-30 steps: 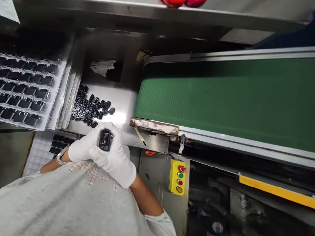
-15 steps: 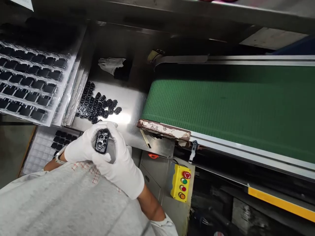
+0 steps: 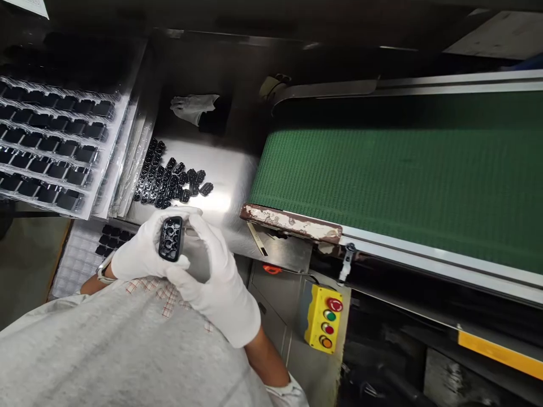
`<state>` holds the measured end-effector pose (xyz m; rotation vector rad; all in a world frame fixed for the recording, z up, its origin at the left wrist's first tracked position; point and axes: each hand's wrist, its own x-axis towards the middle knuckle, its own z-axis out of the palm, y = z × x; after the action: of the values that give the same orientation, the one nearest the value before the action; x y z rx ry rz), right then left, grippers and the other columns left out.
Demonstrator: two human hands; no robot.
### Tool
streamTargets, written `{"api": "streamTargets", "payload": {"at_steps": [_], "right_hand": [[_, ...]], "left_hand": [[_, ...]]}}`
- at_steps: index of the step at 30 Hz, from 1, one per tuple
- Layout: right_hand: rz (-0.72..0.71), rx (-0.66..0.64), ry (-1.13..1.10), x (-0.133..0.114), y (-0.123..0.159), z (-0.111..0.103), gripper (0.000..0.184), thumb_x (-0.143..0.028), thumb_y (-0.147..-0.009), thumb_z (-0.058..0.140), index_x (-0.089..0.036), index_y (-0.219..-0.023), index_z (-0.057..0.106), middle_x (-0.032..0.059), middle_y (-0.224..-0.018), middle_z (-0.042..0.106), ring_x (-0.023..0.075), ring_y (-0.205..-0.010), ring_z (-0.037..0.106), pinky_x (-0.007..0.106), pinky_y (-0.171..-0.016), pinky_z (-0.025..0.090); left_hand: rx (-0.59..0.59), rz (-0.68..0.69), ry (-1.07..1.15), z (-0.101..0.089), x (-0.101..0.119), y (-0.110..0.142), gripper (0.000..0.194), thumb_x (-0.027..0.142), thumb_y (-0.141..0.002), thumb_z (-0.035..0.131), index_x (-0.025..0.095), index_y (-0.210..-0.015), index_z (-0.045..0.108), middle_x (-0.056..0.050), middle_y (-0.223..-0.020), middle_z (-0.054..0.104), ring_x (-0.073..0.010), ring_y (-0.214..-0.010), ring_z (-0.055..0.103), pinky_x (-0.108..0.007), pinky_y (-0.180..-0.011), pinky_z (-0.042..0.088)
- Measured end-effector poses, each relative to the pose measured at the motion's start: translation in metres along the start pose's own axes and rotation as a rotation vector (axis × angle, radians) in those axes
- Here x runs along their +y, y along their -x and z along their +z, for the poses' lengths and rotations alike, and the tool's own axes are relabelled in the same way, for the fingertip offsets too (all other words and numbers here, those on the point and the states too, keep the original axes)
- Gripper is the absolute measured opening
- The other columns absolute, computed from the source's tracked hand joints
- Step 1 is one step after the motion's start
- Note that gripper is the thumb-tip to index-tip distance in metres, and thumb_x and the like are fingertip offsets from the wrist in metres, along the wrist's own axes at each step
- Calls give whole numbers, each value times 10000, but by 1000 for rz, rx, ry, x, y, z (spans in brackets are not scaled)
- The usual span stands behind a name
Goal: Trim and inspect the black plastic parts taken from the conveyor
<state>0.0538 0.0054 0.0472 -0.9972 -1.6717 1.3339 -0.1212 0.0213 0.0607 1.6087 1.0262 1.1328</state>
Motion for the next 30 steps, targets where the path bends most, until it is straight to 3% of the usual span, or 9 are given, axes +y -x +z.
{"api": "streamTargets", "payload": {"at_steps": [2,4,6,9,13,20,24,27,30], "right_hand": [[-86,-34,21,1,0,-9,601,-368,-916,674,-248,-1469,470,109,-1402,554,225,-1264,588,402,-1100,517],[-35,-82,47,12,-1,-19,330,-369,-952,617,-199,-1234,651,93,-1163,673,179,-1039,669,319,-935,576],[216,-84,128,37,-2,-30,341,-429,-1008,488,-168,-1023,706,77,-990,693,146,-877,666,268,-817,571],[740,-14,541,97,0,-41,411,-427,-1023,396,-165,-1193,664,85,-1152,662,148,-1027,645,270,-960,527],[983,96,918,171,14,-44,566,-307,-918,523,-48,-1421,508,273,-1321,511,383,-1234,511,538,-1039,421],[1065,122,1084,214,25,-37,410,-213,-965,389,-48,-1280,592,257,-1188,554,320,-1145,573,416,-942,465],[1150,104,1041,226,13,-42,293,-195,-966,453,-55,-1170,609,175,-1096,615,226,-1029,621,357,-905,496],[1182,64,969,226,5,-44,220,-168,-936,522,-73,-1117,603,116,-1052,633,166,-935,614,307,-857,496],[1096,0,857,210,2,-38,174,-142,-892,534,-88,-1042,603,99,-957,636,140,-805,582,248,-760,447]], "left_hand": [[61,50,-102,1,-3,3,500,354,-791,756,204,-1222,552,-68,-1062,719,-195,-929,711,-361,-862,619],[102,60,-201,2,-6,7,475,284,-784,713,195,-1210,522,-71,-1031,703,-193,-921,703,-357,-833,618],[111,62,-262,3,-7,9,425,205,-774,661,194,-1170,505,-55,-978,683,-172,-874,691,-340,-810,611],[114,-9,-319,4,-4,10,349,218,-790,621,188,-1107,480,-30,-898,643,-131,-761,655,-302,-751,598],[87,-88,-351,6,-1,10,298,271,-832,567,197,-1101,462,9,-778,585,-124,-676,597,-319,-742,587],[101,-78,-369,0,1,16,452,258,-777,668,196,-1176,463,-21,-904,645,-155,-756,651,-349,-757,603],[84,-38,-325,-3,5,14,395,266,-807,642,183,-1144,453,-1,-849,656,-145,-782,675,-326,-842,608],[107,11,-347,-4,1,16,370,277,-812,639,191,-1125,461,2,-834,666,-151,-787,688,-333,-865,610],[147,14,-350,-8,-3,19,451,318,-792,691,174,-1164,482,-42,-920,704,-176,-829,712,-342,-849,617]]}}
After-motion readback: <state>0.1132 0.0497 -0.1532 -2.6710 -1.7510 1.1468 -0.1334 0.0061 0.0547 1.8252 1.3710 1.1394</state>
